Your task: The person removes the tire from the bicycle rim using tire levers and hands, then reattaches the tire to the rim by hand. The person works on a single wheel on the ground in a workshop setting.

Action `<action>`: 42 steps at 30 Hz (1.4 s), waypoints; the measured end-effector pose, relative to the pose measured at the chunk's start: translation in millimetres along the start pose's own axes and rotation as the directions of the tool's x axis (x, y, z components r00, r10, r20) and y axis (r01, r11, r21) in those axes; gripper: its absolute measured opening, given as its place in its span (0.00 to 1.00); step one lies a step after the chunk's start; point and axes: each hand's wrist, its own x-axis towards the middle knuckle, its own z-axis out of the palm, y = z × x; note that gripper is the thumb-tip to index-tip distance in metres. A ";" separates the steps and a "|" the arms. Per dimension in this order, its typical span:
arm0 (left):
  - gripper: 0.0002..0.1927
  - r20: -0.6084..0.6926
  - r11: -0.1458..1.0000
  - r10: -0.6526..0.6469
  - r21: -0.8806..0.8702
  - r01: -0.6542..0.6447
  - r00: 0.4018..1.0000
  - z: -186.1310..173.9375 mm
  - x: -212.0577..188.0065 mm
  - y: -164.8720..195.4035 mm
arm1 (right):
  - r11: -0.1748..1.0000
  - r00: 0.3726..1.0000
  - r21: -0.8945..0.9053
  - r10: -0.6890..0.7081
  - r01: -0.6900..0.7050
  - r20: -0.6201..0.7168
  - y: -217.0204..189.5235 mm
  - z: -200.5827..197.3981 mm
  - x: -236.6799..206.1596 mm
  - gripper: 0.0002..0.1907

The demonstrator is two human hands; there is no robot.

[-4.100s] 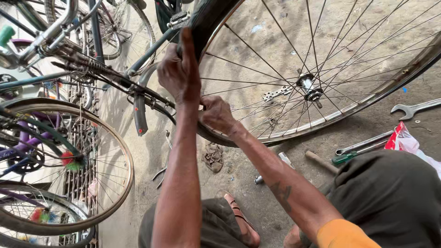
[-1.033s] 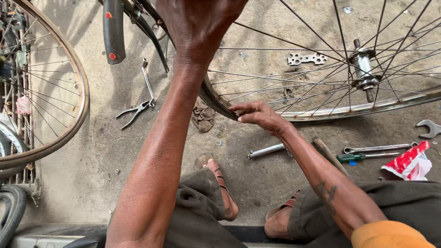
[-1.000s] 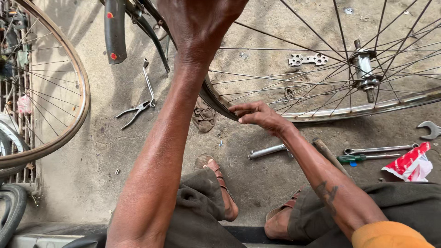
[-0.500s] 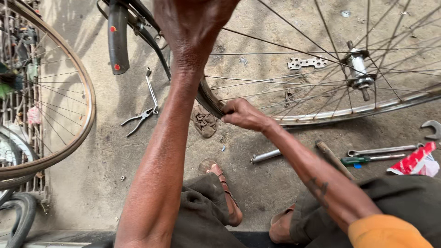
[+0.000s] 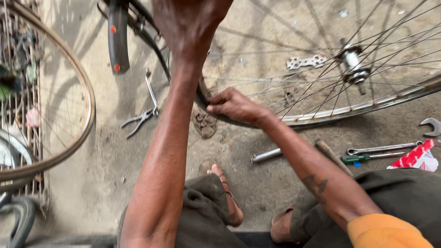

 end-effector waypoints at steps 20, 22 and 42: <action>0.36 0.153 0.980 -0.073 -0.171 0.099 0.986 -13.7 21.1 44.1 | 0.477 0.342 -0.873 -0.841 0.102 -0.419 -1.8 30.5 -17.8 0.33; 0.37 0.104 0.980 -0.026 -0.195 0.046 0.994 -19.6 22.5 50.2 | 0.513 0.400 -0.851 -0.807 0.109 -0.435 -10.0 29.4 -21.8 0.34; 0.38 -0.167 0.841 -0.541 -0.130 0.525 0.825 -45.3 -69.1 72.7 | 0.617 0.639 -0.675 -0.719 0.404 -0.274 30.5 7.7 7.7 0.17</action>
